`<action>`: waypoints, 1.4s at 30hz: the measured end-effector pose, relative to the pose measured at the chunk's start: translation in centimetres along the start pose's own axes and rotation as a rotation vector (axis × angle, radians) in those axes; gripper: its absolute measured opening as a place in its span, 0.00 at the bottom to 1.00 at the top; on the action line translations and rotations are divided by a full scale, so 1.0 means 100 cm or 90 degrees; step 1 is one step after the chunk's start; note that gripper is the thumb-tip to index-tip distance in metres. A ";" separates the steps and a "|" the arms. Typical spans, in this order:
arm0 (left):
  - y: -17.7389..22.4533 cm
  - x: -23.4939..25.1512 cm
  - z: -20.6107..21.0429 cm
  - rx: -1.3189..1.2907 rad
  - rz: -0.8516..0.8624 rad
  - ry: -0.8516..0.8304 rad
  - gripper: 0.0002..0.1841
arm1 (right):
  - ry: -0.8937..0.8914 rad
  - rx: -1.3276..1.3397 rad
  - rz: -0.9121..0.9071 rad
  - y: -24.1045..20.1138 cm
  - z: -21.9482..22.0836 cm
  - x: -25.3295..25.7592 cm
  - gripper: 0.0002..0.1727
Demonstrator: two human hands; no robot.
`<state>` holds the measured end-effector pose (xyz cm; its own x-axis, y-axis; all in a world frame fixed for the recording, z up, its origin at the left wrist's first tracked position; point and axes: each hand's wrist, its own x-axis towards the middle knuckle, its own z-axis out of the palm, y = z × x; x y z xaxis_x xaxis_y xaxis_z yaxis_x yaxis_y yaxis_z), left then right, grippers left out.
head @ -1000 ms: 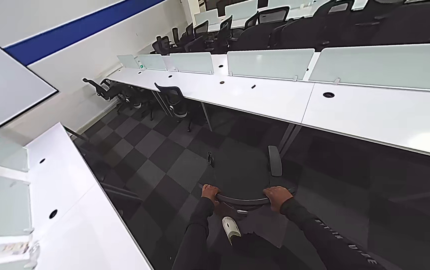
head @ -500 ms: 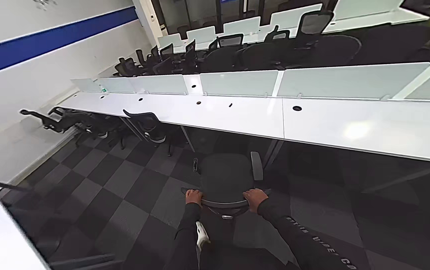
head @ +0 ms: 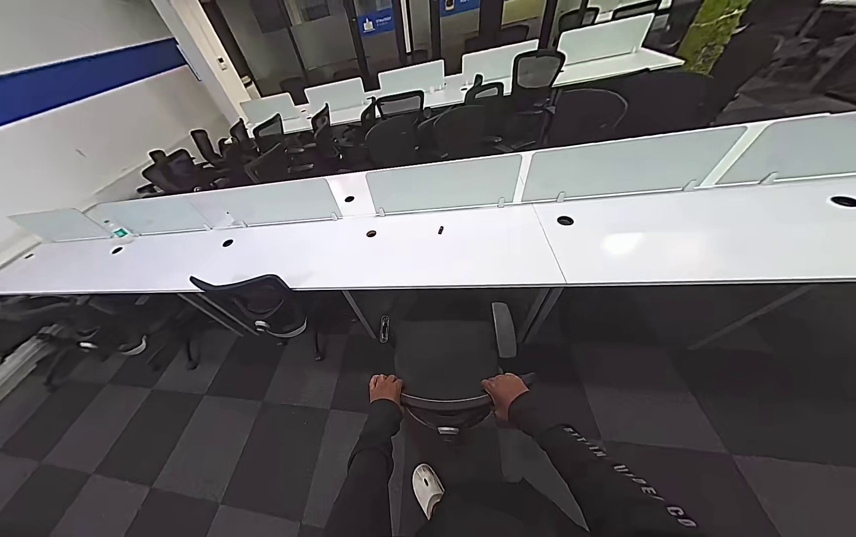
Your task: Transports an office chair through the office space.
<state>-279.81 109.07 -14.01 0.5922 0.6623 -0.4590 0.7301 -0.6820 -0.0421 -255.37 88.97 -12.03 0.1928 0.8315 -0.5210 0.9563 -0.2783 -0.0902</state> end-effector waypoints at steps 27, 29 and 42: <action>-0.046 0.143 -0.075 0.051 -0.037 -0.012 0.32 | 0.079 0.251 0.402 0.053 -0.065 0.124 0.38; -0.044 0.154 -0.082 0.052 -0.041 -0.014 0.31 | 0.080 0.247 0.396 0.060 -0.072 0.133 0.37; -0.036 0.249 -0.135 0.025 -0.057 -0.015 0.24 | 0.060 0.236 0.376 0.114 -0.133 0.207 0.38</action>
<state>-263.08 132.17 -13.34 0.5161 0.7139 -0.4732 0.7657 -0.6321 -0.1185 -237.55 109.35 -12.57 0.6912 0.5242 -0.4974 0.5507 -0.8278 -0.1072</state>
